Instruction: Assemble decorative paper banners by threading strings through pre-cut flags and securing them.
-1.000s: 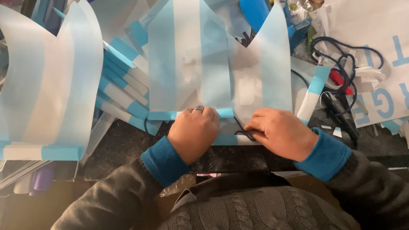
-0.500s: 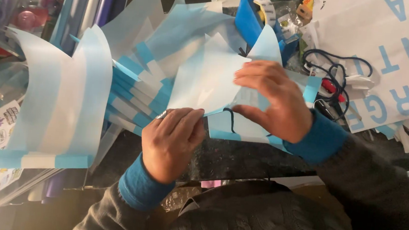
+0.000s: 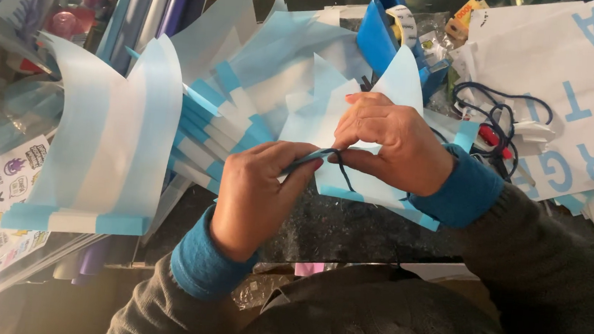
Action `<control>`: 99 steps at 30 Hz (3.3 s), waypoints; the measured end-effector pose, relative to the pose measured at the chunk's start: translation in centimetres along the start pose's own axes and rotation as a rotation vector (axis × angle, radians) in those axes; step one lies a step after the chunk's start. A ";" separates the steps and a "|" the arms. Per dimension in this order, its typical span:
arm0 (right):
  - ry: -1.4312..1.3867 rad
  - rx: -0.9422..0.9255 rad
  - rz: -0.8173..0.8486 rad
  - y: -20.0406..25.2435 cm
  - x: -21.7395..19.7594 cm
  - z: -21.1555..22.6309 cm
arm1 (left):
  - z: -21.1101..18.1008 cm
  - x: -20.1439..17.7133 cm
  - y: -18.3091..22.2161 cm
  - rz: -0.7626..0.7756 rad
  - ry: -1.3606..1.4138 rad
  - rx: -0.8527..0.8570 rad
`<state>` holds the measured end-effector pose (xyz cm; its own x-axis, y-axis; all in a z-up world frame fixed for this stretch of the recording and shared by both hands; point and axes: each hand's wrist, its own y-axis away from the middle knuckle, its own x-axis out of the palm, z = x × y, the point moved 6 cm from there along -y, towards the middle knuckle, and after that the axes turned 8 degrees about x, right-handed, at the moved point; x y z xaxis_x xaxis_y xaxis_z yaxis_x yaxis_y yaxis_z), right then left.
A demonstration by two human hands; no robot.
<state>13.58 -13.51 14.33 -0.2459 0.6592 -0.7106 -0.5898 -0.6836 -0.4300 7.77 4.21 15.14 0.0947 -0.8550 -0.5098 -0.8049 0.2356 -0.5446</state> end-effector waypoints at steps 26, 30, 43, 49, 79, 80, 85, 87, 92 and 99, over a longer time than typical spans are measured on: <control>0.376 -0.339 -0.164 3.5 1.6 7.3 | 2.3 2.0 2.5 -0.239 0.067 0.046; 0.221 -0.260 -0.168 4.7 1.2 4.2 | 3.1 1.9 3.0 -0.254 0.165 0.001; 0.027 -0.019 -0.090 -2.0 -0.4 2.8 | 3.3 1.4 2.7 -0.300 0.184 0.002; 0.022 -0.052 -0.042 -3.1 -0.2 3.3 | 3.5 0.9 2.4 -0.297 0.127 0.011; 0.472 -0.445 -0.202 -3.1 0.5 6.5 | 6.4 -0.4 2.0 -0.298 0.554 -0.181; 0.512 -0.460 -0.196 -3.2 0.5 6.8 | 6.2 -0.8 1.9 -0.310 0.521 -0.164; 0.400 -0.419 -0.150 -3.7 -0.6 6.8 | 5.5 -1.8 1.9 -0.323 0.465 -0.100; 0.193 -0.244 -0.231 -4.5 -2.3 5.8 | 4.8 -2.3 1.8 -0.299 0.348 -0.087; 0.030 -0.096 -0.030 -6.6 -1.1 4.8 | 3.4 -2.7 1.3 -0.271 0.271 -0.018; 0.076 -0.172 0.030 -6.7 -0.2 6.0 | 3.1 -2.7 1.8 -0.301 0.202 0.041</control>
<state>12.98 -7.14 20.68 -0.1983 0.6165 -0.7620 -0.4415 -0.7502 -0.4922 7.92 8.36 13.45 0.2032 -0.9619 -0.1828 -0.7337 -0.0259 -0.6790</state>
